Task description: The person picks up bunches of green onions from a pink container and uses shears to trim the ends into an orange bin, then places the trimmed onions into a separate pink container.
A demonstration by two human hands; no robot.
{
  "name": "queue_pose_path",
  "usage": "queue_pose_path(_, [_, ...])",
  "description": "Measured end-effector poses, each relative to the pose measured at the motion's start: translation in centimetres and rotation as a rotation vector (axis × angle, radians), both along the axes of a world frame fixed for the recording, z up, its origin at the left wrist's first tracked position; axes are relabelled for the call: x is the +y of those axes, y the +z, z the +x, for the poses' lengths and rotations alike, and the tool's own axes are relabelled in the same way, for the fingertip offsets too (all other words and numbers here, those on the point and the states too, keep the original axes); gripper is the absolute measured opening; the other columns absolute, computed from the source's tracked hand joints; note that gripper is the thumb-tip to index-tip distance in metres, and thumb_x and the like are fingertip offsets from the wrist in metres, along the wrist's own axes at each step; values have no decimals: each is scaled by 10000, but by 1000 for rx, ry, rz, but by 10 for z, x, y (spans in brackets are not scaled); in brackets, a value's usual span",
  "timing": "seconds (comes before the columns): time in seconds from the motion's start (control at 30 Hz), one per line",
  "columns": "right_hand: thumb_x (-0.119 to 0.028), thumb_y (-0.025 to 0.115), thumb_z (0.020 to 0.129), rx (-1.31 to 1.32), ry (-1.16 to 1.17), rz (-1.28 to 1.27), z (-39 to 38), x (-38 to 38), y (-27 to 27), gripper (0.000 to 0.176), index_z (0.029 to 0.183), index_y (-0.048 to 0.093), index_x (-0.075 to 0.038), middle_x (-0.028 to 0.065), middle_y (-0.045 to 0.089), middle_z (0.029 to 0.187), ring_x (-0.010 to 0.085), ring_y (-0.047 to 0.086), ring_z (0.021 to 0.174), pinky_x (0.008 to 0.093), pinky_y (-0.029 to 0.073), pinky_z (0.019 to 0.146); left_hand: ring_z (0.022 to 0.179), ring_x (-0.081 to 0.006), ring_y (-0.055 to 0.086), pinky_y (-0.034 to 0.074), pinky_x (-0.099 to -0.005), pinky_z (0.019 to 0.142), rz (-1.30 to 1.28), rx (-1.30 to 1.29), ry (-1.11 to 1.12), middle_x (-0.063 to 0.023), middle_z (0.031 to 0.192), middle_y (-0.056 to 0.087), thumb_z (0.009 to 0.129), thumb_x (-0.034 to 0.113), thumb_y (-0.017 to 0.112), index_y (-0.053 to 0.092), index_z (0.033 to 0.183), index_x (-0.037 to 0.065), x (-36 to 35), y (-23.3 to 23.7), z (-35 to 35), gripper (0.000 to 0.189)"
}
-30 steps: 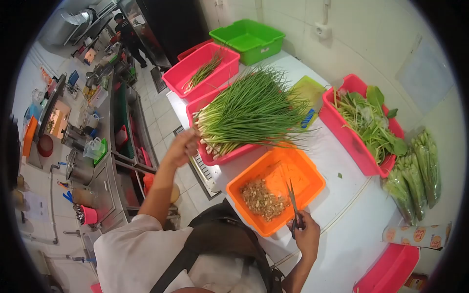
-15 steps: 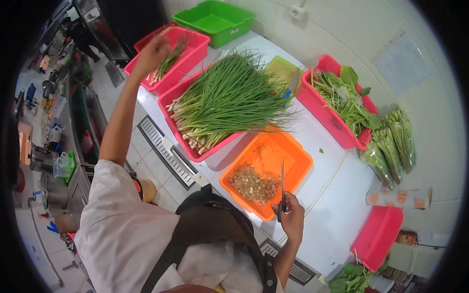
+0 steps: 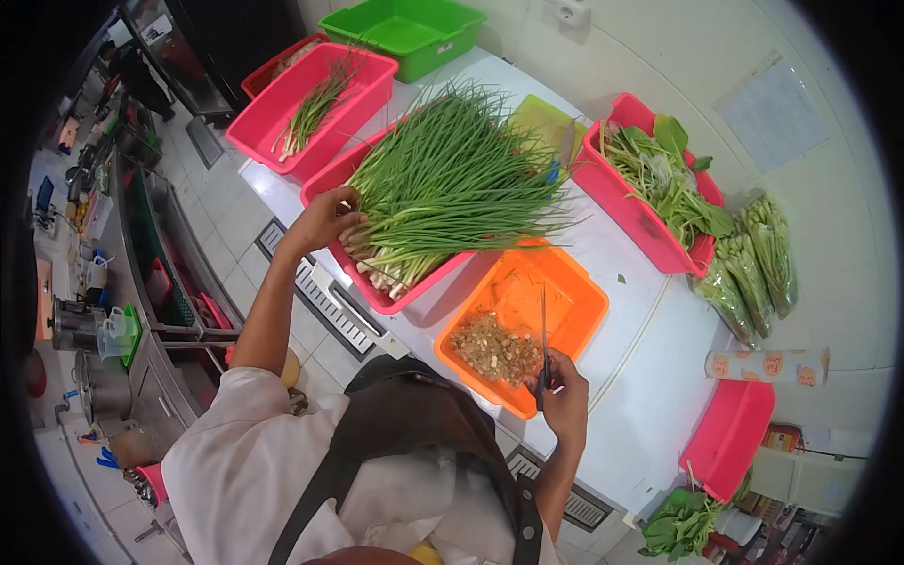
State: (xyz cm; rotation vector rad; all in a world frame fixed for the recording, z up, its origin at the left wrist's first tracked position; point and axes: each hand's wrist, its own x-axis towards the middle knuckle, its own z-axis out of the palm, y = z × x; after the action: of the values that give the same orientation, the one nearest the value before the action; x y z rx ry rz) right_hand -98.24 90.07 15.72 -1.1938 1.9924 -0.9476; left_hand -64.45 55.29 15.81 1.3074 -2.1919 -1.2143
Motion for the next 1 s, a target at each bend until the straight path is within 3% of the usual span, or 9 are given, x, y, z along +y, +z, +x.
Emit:
queue_pose_path(0.1, [-69, 829, 750, 11, -7, -34, 0, -6, 2, 512, 1210, 614, -6, 16, 636, 734, 105, 571, 674, 259, 448, 632, 783, -96, 622, 483, -263, 690, 8, 298, 95, -32, 845, 637, 925, 149, 698, 590, 1056, 1, -4, -3, 5, 225])
queue_pose_path(0.33, [-69, 827, 754, -140, 36, -90, -2, -13, -3, 510, 1207, 609, 11, 10, 595, 746, 86, 547, 666, 256, 461, 634, 824, -146, 671, 523, -269, 703, 25, 691, 229, -60, 936, 676, 957, 175, 660, 590, 1143, -3, 1, 27, -5, 267])
queue_pose_path(0.5, [-19, 801, 785, -250, 84, -101, -9, -11, -19, 490, 1226, 590, 13, 4, 560, 772, 76, 548, 713, 251, 483, 673, 771, -140, 664, 502, -251, 630, 285, 857, 194, -54, 900, 664, 965, 154, 641, 593, 1091, 29, 54, 45, -67, 184])
queue_pose_path(0.6, [12, 784, 799, -466, 116, -160, -3, -10, -22, 520, 1267, 558, 12, 12, 578, 827, 83, 554, 759, 249, 495, 704, 706, -133, 643, 473, -236, 580, 533, 985, 128, -52, 879, 659, 965, 141, 635, 583, 1037, 57, 96, 42, -113, 122])
queue_pose_path(0.7, [-2, 782, 813, -509, 102, -366, 4, -9, -39, 552, 1300, 521, -7, 26, 610, 898, 92, 577, 807, 245, 505, 720, 704, -133, 644, 474, -244, 576, 641, 942, 1, -60, 884, 664, 958, 136, 645, 582, 1040, 58, 132, 31, -152, 129])
queue_pose_path(0.77, [2, 766, 828, -755, -133, -371, 11, -12, -24, 536, 1292, 498, -18, 51, 638, 942, 101, 608, 829, 243, 512, 720, 700, -134, 646, 472, -244, 573, 652, 861, -72, -68, 895, 671, 948, 122, 659, 590, 1032, 47, 154, 25, -173, 131])
queue_pose_path(1.0, [-9, 742, 855, -785, -420, -704, -3, -20, -11, 501, 1276, 468, -16, 120, 695, 1008, 83, 635, 839, 222, 508, 707, 773, -128, 676, 507, -240, 618, 615, 601, -183, -97, 971, 709, 943, 93, 659, 623, 1102, -10, 202, -9, -200, 193])
